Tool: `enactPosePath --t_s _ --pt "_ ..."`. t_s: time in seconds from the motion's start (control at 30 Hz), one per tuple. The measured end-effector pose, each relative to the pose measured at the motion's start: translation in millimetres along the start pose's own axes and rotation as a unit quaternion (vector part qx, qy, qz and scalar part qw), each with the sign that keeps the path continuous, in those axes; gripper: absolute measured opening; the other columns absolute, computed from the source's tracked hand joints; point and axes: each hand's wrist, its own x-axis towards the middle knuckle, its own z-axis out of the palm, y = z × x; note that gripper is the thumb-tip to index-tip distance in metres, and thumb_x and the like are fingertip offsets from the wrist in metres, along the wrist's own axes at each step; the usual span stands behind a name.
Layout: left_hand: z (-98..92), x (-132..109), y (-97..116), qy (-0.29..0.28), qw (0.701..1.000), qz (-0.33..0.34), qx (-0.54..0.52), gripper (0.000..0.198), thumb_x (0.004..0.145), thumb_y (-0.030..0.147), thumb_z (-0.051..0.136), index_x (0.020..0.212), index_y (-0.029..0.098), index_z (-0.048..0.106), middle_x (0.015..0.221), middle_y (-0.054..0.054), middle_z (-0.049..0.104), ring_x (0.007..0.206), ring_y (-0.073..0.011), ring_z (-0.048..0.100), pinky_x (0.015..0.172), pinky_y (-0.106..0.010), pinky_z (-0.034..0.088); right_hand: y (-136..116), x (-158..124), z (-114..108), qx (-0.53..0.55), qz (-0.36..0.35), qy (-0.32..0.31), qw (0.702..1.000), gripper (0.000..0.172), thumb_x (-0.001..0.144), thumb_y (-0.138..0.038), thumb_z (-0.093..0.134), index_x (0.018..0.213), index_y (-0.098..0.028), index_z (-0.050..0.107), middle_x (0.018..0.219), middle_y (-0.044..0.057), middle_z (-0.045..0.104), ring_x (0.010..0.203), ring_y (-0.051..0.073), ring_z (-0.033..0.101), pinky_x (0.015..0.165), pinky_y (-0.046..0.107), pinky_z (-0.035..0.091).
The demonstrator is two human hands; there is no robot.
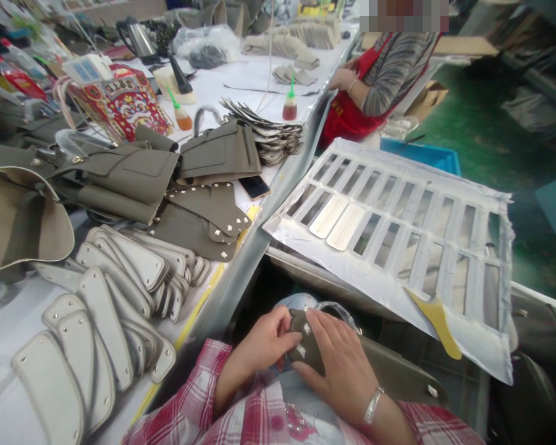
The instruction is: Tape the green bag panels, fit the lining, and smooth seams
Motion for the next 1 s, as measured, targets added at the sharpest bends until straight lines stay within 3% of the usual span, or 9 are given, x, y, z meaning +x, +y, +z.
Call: enactPosePath --t_s 0.1,0.3,0.5,0.73,0.87,1.0 --pt "-0.1 0 1 0.008 1.0 0.0 0.002 0.026 0.079 0.03 0.059 0.075 0.02 0.036 0.061 0.008 0.042 0.039 -0.0064 0.046 0.036 -0.017 0.036 1 4 -1 0.019 0.005 -0.008 1.0 0.07 0.075 -0.053 0.059 0.13 -0.013 0.041 0.129 0.014 0.049 0.117 0.029 0.043 0.097 0.047 0.034" --pt "-0.9 5 1 0.013 1.0 -0.016 -0.015 0.029 0.077 0.031 0.062 0.073 0.02 0.035 0.06 0.008 0.041 0.038 -0.0055 0.044 0.033 -0.015 0.032 1 16 -8 0.063 0.01 -0.032 0.997 0.08 0.06 -0.047 0.072 0.124 -0.009 0.044 0.122 0.016 0.052 0.11 0.031 0.046 0.095 0.048 0.034" --pt "-3.3 7 1 -0.004 0.999 -0.026 -0.036 0.031 0.079 0.036 0.061 0.074 0.02 0.034 0.057 0.009 0.042 0.035 -0.0067 0.044 0.031 -0.016 0.029 -3 27 -12 0.111 0.05 -0.042 0.992 0.057 0.064 -0.035 0.065 0.114 -0.014 0.048 0.107 0.01 0.057 0.099 0.026 0.051 0.089 0.042 0.038" --pt "-7.8 10 4 -0.021 0.999 -0.035 -0.007 0.032 0.078 0.037 0.061 0.075 0.021 0.034 0.054 0.009 0.042 0.035 -0.0082 0.046 0.032 -0.017 0.03 0 27 -12 0.079 0.028 -0.035 0.996 0.067 0.061 -0.047 0.068 0.115 -0.013 0.047 0.11 0.014 0.057 0.1 0.029 0.052 0.087 0.043 0.039" --pt "-9.3 9 8 -0.027 0.999 -0.025 0.012 0.033 0.077 0.037 0.062 0.072 0.02 0.034 0.055 0.009 0.042 0.036 -0.0078 0.046 0.034 -0.017 0.032 -3 25 -10 0.072 0.03 -0.036 0.996 0.062 0.065 -0.045 0.065 0.115 -0.014 0.047 0.111 0.013 0.056 0.101 0.029 0.051 0.088 0.043 0.039" --pt "-9.4 7 9 -0.027 0.999 -0.012 0.019 0.033 0.078 0.037 0.061 0.072 0.02 0.034 0.056 0.008 0.042 0.036 -0.0081 0.047 0.034 -0.017 0.033 -5 20 -8 0.052 0.024 -0.022 0.998 0.067 0.066 -0.046 0.064 0.119 -0.011 0.045 0.113 0.015 0.055 0.102 0.029 0.051 0.089 0.042 0.038"
